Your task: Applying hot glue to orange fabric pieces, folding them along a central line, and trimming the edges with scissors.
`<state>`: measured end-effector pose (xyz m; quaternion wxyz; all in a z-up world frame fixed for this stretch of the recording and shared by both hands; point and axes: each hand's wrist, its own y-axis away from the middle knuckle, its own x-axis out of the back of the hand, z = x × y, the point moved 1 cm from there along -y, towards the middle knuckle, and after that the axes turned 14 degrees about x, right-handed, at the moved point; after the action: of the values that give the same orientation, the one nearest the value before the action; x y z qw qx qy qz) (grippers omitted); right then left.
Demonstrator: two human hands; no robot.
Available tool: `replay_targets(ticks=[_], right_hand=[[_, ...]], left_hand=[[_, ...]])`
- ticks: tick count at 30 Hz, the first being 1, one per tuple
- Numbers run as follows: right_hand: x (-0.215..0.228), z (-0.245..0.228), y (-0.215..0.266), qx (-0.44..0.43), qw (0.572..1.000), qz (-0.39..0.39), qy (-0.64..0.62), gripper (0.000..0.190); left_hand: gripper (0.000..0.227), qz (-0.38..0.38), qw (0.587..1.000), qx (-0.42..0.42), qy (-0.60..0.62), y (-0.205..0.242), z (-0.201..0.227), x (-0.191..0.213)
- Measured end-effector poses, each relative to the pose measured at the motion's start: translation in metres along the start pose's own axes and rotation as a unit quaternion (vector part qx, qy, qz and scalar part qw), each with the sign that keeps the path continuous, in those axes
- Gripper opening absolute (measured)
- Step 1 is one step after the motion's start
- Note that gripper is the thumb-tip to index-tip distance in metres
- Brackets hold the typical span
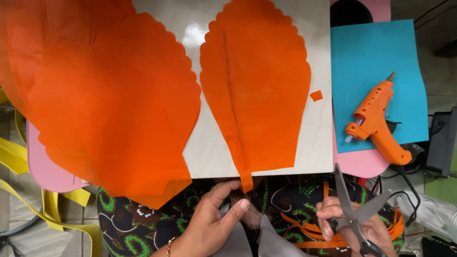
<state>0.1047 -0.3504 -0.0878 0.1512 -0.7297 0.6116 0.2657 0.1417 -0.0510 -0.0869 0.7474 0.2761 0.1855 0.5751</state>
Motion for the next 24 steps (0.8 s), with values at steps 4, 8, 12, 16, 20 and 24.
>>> replay_targets(ticks=[4, 8, 12, 16, 20, 24], right_hand=[[-0.029, -0.022, -0.013, 0.028, 0.983, 0.01, 0.182, 0.079], [0.011, -0.035, -0.006, -0.22, 0.915, 0.134, 0.311, 0.078], [-0.008, -0.061, -0.021, -0.263, 0.899, 0.047, 0.346, 0.096], [0.003, -0.067, -0.04, -0.203, 0.925, -0.143, 0.288, 0.086], [0.021, -0.072, -0.057, -0.213, 0.908, -0.26, 0.251, 0.083], [0.034, -0.082, -0.064, -0.2, 0.9, -0.239, 0.306, 0.064]], left_hand=[[0.028, 0.02, 0.999, -0.035, 0.011, 0.005, 0.003, -0.002], [0.017, -0.054, 0.988, -0.006, 0.145, 0.016, 0.02, -0.004], [0.024, -0.086, 0.961, 0.08, 0.252, 0.019, 0.016, -0.01], [0.027, -0.073, 0.942, 0.115, 0.308, 0.02, 0.018, -0.014], [0.04, -0.078, 0.935, 0.135, 0.319, 0.024, 0.023, -0.016], [0.035, -0.073, 0.933, 0.154, 0.317, 0.025, 0.026, -0.018]])
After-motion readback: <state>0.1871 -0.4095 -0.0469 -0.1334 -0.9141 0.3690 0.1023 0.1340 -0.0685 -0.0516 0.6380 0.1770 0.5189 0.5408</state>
